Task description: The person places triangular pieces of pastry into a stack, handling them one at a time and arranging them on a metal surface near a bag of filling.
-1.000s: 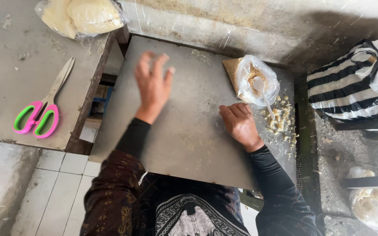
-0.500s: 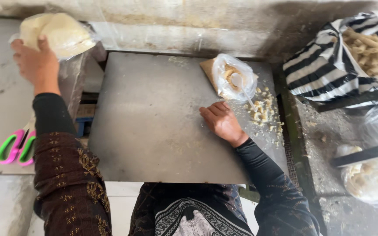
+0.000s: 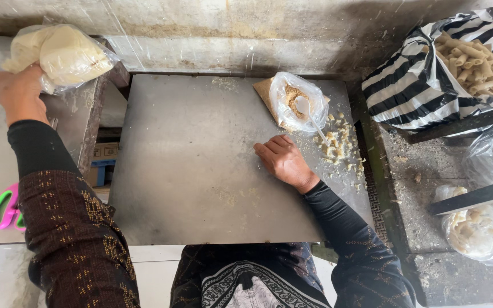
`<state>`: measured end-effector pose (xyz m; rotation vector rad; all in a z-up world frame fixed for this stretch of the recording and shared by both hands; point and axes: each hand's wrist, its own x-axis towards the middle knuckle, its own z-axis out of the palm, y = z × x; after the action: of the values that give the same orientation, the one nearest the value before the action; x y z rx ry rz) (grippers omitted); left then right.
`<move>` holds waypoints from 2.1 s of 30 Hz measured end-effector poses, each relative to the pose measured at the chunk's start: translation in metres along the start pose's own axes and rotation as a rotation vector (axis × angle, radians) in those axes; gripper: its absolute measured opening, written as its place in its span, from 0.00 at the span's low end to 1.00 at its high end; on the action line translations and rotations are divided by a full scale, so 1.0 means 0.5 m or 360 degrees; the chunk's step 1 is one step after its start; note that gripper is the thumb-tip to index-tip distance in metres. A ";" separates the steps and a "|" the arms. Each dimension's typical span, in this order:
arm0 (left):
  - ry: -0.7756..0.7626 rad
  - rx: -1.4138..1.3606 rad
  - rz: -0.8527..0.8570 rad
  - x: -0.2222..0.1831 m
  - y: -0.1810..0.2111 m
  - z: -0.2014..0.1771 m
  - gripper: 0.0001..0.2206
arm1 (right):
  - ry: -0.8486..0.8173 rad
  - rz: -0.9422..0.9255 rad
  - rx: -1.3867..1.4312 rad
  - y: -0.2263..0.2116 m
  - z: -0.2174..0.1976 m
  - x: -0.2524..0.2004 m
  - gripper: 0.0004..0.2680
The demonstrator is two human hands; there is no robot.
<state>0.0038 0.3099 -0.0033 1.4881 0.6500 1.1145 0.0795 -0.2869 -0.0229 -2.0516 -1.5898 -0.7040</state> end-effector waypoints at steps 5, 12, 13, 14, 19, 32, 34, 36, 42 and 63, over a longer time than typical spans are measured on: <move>0.0222 0.0264 -0.0092 0.012 0.001 0.038 0.14 | 0.0006 0.0024 -0.0013 0.001 0.000 0.000 0.09; 0.0205 0.0700 0.0162 -0.006 -0.018 0.037 0.14 | -0.0008 0.0018 -0.0006 0.003 -0.002 -0.004 0.09; 0.0198 0.0753 0.0227 -0.008 -0.018 0.040 0.15 | -0.0018 0.0026 -0.0002 0.003 -0.003 -0.005 0.09; 0.0190 0.0807 0.0291 -0.011 -0.019 0.043 0.15 | -0.0028 0.0033 0.0002 0.003 -0.003 -0.006 0.09; 0.0202 0.0402 0.0481 0.002 -0.021 0.059 0.26 | -0.0008 0.0034 0.0002 0.000 -0.007 -0.004 0.09; -0.0550 0.0755 0.0961 -0.250 0.195 0.169 0.13 | 0.0027 0.0019 0.0026 -0.001 -0.007 -0.003 0.08; -0.0732 0.1422 0.0973 -0.348 0.205 0.208 0.15 | 0.0042 0.0016 0.0028 -0.001 -0.007 -0.003 0.08; -0.0997 0.1249 0.1718 -0.493 0.184 0.198 0.14 | 0.0045 0.0006 0.0020 -0.001 -0.010 -0.005 0.08; -0.1585 0.1057 0.1869 -0.790 0.131 0.181 0.09 | 0.0103 0.0073 0.0035 0.000 -0.008 -0.013 0.06; -0.0994 0.0462 0.0914 -0.876 0.107 0.092 0.15 | -0.0077 0.0319 0.0256 -0.022 0.006 -0.023 0.14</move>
<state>-0.1412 -0.1030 -0.0764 2.2239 -0.0713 0.9005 0.0669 -0.2907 -0.0321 -2.0850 -1.3920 -0.4430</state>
